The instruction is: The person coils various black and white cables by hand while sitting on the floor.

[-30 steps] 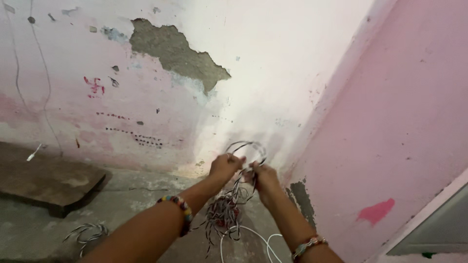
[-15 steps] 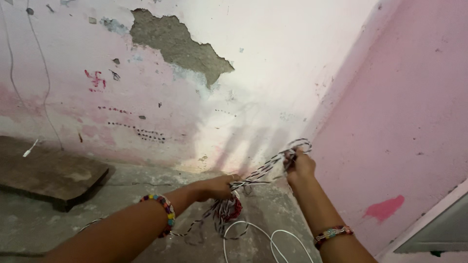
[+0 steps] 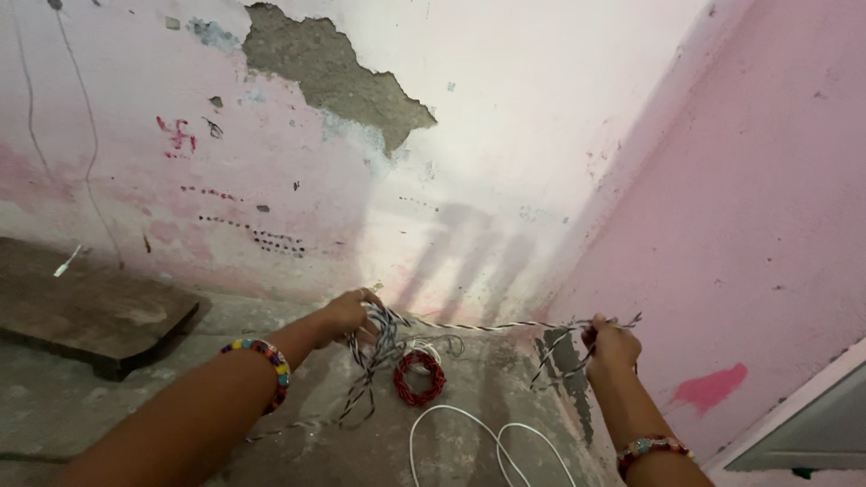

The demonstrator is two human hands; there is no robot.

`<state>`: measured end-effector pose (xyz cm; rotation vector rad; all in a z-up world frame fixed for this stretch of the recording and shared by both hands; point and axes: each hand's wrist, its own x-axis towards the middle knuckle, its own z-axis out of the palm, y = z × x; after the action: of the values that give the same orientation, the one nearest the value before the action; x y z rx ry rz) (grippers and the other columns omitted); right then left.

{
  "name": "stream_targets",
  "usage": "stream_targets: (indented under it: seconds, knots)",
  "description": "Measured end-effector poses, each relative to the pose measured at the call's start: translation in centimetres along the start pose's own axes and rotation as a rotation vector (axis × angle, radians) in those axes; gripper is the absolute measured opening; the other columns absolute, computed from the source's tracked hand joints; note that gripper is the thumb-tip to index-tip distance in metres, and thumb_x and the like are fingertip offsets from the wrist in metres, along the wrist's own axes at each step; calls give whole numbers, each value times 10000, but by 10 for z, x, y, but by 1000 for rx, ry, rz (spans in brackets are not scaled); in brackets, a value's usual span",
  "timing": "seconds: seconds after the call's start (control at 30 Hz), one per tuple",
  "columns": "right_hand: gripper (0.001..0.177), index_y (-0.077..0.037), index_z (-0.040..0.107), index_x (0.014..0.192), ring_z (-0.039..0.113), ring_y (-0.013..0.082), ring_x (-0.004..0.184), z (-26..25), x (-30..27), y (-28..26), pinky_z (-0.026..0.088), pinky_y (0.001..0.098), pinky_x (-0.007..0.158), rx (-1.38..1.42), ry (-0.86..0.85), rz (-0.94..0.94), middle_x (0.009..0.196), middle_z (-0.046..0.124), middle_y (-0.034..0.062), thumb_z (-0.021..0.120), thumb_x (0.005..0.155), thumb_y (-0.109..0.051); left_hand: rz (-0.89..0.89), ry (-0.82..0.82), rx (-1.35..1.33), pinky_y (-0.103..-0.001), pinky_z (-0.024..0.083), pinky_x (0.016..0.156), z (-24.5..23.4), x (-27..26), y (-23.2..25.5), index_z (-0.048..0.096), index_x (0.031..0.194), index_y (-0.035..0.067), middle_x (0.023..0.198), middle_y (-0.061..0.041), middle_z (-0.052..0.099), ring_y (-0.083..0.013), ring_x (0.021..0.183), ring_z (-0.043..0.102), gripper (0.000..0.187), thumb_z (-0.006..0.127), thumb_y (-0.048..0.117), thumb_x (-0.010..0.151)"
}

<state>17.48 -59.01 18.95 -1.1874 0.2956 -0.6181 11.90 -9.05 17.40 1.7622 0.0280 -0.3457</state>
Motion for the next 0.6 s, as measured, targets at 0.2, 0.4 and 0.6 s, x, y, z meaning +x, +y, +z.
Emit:
stream_targets:
  seconds: [0.2,0.4,0.6]
  knots:
    - [287,13,721,1171,705,263,721,-40,-17,18,548,382,598,-1128,-460,358,975,775,218,690,933,-144,11,135,-280,-334,466,555,-8,27,-7,301,1472,43,1143,-301,745,-257,745,720,540,488,-66,978]
    - [453,-140,641,1360,725,274,1097,9,-83,7,609,428,924,-1354,-917,353,1290,737,118,683,918,-228,109,10,-236,-286,447,501,34,44,12,669,1170,-108,953,-223,748,-185,635,657,354,407,104,1060]
    - [614,-111,480,1498,585,153,1233,105,-152,-37,483,321,1014,-681,-973,248,1450,571,46,530,894,-8,265,-188,-131,-293,474,668,89,27,57,705,1049,1,851,-87,726,-140,702,610,300,431,123,1051]
